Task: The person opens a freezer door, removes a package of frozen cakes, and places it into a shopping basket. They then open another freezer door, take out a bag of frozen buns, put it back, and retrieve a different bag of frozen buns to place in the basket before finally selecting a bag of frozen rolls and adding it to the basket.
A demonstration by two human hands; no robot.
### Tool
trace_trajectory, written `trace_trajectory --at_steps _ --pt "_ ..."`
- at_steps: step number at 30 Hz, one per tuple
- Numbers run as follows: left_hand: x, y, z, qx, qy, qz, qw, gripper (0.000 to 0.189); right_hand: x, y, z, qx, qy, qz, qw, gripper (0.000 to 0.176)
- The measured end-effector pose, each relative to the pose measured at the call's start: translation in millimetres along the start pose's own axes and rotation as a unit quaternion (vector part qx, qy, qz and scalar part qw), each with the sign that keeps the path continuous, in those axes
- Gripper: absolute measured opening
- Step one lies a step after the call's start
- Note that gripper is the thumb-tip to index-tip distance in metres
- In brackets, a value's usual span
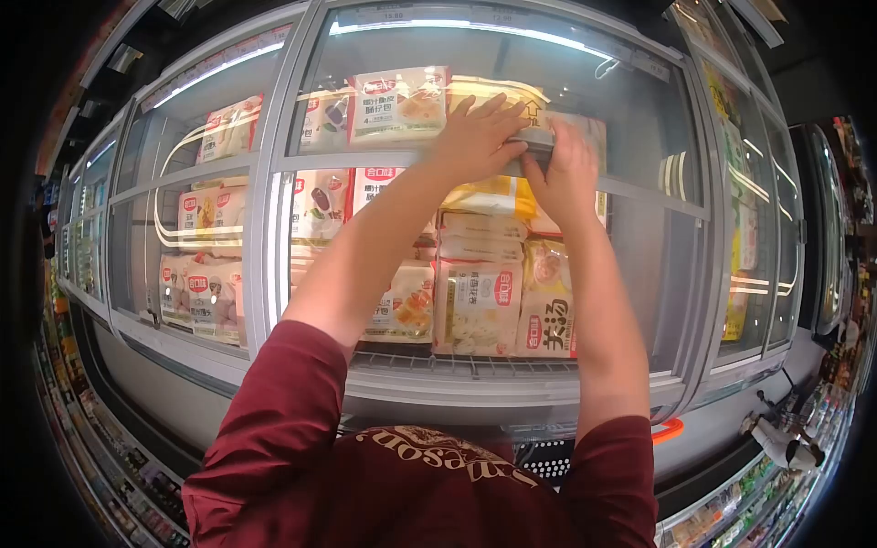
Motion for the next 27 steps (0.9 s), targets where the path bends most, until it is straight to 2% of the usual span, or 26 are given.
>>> trace_trajectory --at_steps 4,9,11,12,13,14,15,17,18,20,21,23,24,26,27 --pt "-2.2 8.5 8.4 -0.003 0.042 0.007 0.999 0.039 2.4 3.2 7.1 0.007 -0.016 0.0 1.0 0.059" --pt "-9.5 2.7 7.3 0.008 0.009 -0.006 1.0 0.033 1.8 1.4 2.9 0.017 -0.032 -0.026 0.999 0.055" --pt "-28.6 -13.9 -6.0 0.087 -0.19 -0.08 0.975 0.031 1.9 15.1 -20.5 0.03 -0.081 -0.037 0.996 0.055" --pt "-30.5 -29.3 -25.5 0.097 -0.208 -0.064 0.971 0.031 3.4 20.4 -40.9 0.04 -0.106 -0.042 0.993 0.055" --pt "-25.0 -42.4 -51.1 0.106 -0.224 -0.049 0.968 0.033 5.7 18.3 -66.0 -0.006 -0.063 -0.048 0.997 0.054" --pt "-13.4 -47.2 -76.6 0.129 -0.157 -0.075 0.976 0.033 11.0 12.1 -90.7 -0.049 -0.017 -0.055 0.997 0.053" --pt "3.1 -46.3 -98.7 0.149 -0.09 -0.102 0.979 0.034 20.2 1.2 -105.9 -0.046 0.054 -0.046 0.996 0.052" --pt "43.5 -29.5 -130.2 -0.051 -0.058 -0.146 0.986 0.03 40.2 -24.6 -127.3 -0.043 0.197 -0.028 0.979 0.05" --pt "56.0 -21.5 -137.2 -0.152 -0.041 -0.165 0.974 0.029 54.1 -38.8 -129.2 0.089 0.175 0.027 0.98 0.048" --pt "69.4 0.0 -129.1 -0.295 -0.028 -0.156 0.942 0.024 96.0 -72.5 -121.3 0.343 0.121 0.136 0.922 0.044" --pt "76.5 13.2 -123.6 -0.364 -0.02 -0.149 0.919 0.023 114.9 -88.1 -112.6 0.456 0.124 0.2 0.859 0.043" --pt "127.1 46.3 -130.8 -0.312 0.049 -0.025 0.949 0.027 142.8 -111.9 -90.2 0.643 0.096 0.334 0.682 0.043" --pt "135.8 56.4 -126.6 -0.281 0.084 0.036 0.955 0.03 149.8 -118.9 -82.1 0.665 0.089 0.381 0.636 0.043" --pt "156.5 76.7 -125.2 -0.354 0.253 -0.116 0.893 0.034 158.6 -131.5 -74.9 0.684 0.076 0.46 0.561 0.042" --pt "160.2 78.5 -124.0 -0.384 0.335 -0.195 0.838 0.037 161.6 -134.6 -73.4 0.682 0.081 0.488 0.539 0.042"
Point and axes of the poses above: each hand's wrist, its own z-axis towards the middle knuckle, its own x-axis out of the palm, y = z × x, the point moved 1 cm from there along z, towards the middle knuckle, and after that the axes turned 9 degrees about x, right-handed, at the moved point
